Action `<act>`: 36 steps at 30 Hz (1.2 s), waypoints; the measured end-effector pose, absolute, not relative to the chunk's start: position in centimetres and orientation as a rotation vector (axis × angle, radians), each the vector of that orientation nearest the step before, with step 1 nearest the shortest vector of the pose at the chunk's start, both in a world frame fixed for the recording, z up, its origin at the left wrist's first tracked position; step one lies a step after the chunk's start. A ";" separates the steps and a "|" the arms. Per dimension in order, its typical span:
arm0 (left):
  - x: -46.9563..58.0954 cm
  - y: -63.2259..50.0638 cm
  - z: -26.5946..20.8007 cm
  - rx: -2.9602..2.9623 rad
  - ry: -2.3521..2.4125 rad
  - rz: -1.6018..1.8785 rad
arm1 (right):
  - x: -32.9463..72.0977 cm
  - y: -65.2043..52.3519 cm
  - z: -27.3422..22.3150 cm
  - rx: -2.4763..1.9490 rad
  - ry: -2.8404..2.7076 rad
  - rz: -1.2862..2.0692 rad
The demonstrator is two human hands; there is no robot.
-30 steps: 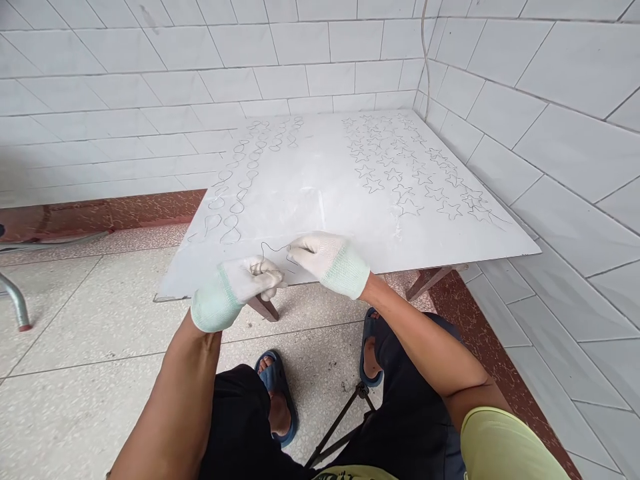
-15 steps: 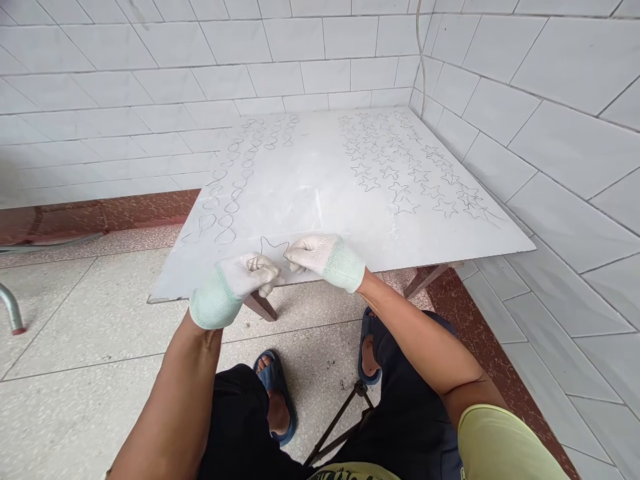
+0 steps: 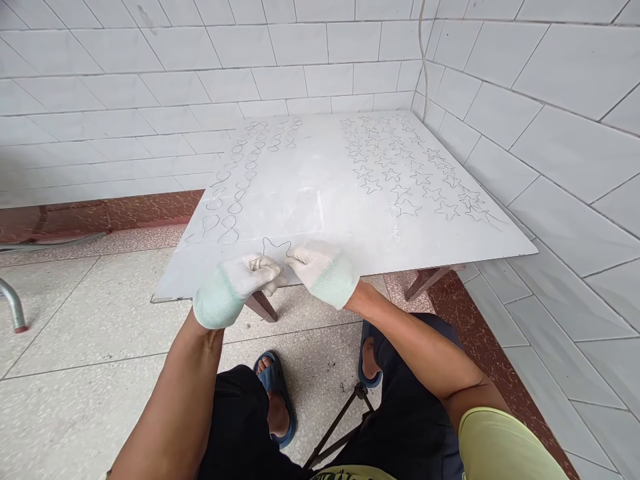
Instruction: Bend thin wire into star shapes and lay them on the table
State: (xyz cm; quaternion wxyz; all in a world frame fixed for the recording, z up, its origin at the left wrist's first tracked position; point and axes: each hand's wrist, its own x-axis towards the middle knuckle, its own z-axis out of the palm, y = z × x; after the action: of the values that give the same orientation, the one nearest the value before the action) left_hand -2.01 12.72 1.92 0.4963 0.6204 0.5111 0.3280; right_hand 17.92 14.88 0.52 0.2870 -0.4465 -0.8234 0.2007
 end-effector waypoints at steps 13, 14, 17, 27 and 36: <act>-1.1 12.9 1.6 1.244 1.401 1.084 | 18.5 13.9 -1.5 -0.811 -2.523 -0.282; -0.9 12.8 1.7 1.243 1.397 1.080 | 18.4 13.7 -1.4 -0.817 -2.529 -0.313; -0.4 12.5 2.2 1.245 1.374 1.064 | 17.9 13.3 -1.1 -0.871 -2.529 -0.336; 1.3 11.2 3.1 1.276 1.391 1.052 | 16.7 12.8 -1.7 -1.239 -2.368 -0.188; 0.7 11.7 3.4 1.290 1.374 1.019 | 17.2 13.2 -2.0 -1.172 -2.343 -0.196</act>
State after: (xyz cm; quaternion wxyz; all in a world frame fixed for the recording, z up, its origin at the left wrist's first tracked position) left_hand 0.66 11.74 3.44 0.4791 0.5284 0.5631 0.4174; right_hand 17.19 13.17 -1.99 0.2543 -0.4315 -0.8625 -0.0720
